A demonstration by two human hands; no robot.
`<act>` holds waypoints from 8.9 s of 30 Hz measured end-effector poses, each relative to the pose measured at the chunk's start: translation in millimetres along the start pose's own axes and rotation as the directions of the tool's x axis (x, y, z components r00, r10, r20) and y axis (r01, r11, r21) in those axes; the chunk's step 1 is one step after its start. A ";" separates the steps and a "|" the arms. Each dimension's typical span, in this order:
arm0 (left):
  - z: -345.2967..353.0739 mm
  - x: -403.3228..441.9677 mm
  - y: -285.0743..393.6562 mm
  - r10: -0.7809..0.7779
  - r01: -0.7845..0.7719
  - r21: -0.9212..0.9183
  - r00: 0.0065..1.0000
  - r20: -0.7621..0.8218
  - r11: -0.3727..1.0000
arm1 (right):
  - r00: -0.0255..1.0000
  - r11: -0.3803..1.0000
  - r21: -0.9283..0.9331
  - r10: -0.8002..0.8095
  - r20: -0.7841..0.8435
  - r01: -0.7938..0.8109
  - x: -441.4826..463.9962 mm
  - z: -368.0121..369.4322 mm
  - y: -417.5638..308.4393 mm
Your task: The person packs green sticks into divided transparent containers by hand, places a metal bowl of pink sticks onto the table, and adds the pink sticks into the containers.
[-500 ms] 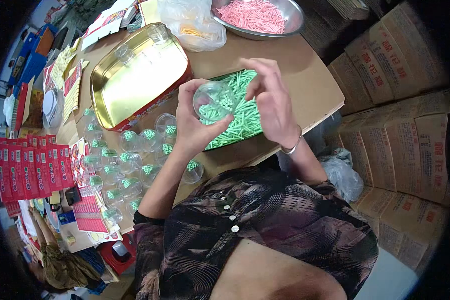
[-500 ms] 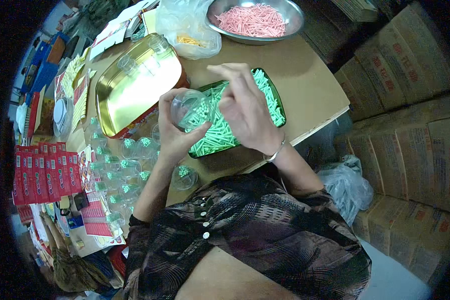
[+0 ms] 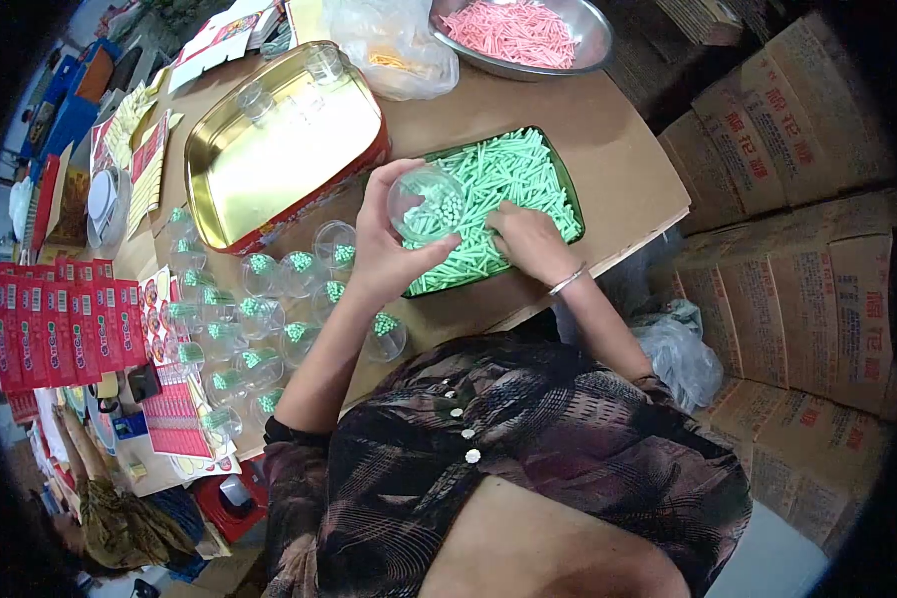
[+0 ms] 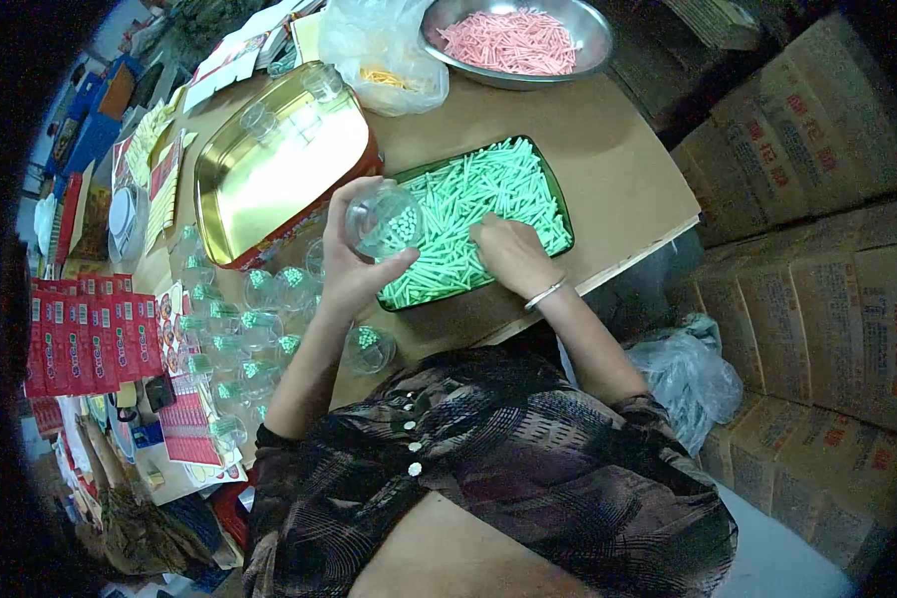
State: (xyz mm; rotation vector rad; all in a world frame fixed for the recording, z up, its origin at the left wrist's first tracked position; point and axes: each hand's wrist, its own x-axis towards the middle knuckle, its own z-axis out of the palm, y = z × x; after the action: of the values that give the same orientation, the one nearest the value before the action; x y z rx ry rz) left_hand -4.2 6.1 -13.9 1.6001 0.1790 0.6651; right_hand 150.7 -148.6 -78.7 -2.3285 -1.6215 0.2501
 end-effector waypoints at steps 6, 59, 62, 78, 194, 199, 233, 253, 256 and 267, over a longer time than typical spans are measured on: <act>-6.2 -3.4 -0.1 0.056 -0.053 0.060 0.998 -0.042 0.997 | 0.996 0.997 0.042 -0.066 -0.059 0.068 4.3 -11.4 11.1; 14.5 -4.0 0.2 -0.151 0.141 -0.113 0.985 -0.080 0.984 | 0.758 0.674 0.623 0.144 -0.637 0.396 6.4 -82.0 -76.5; 12.5 -3.7 0.3 -0.097 0.093 -0.055 0.992 -0.082 0.994 | 0.792 0.825 0.383 -0.123 -0.598 0.416 5.1 -78.8 -70.8; 5.3 -10.1 9.1 -0.060 0.058 -0.023 0.995 -0.082 0.998 | 0.789 0.683 0.665 0.212 -0.577 0.302 -3.4 -69.2 -41.8; 30.9 30.4 -48.1 -0.708 0.728 0.053 0.645 0.288 0.684 | 0.964 0.726 0.666 0.017 -0.267 0.171 37.7 -3.4 -5.8; 30.0 30.8 -54.1 -0.579 0.628 -0.038 0.738 0.345 0.777 | 0.893 0.765 0.598 0.068 -0.445 0.240 42.4 -2.7 -26.3; 58.5 21.0 -54.4 -0.115 0.166 0.154 0.949 -0.294 0.974 | 0.771 0.632 0.726 0.310 -0.556 0.270 41.0 -7.5 -29.4; 54.7 30.8 -54.5 -0.227 0.247 0.042 0.937 -0.267 0.968 | 0.699 0.769 0.602 0.310 -0.645 0.215 45.2 -28.0 -15.8; 2.5 55.7 -37.7 -0.088 0.167 0.270 0.955 -0.283 0.948 | 0.577 0.931 0.353 0.337 -0.744 -0.090 33.6 -63.0 38.8; -191.9 168.6 -127.2 0.139 0.151 0.987 0.978 -0.157 0.058 | 0.756 0.953 -0.126 0.133 -0.641 -0.275 8.3 -0.8 161.6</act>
State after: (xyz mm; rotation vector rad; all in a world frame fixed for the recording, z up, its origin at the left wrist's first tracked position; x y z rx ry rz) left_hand 69.2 273.2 -82.7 2.9278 1.0474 0.7281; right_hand 296.9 -193.1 -131.7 -2.3668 -1.0927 -0.6378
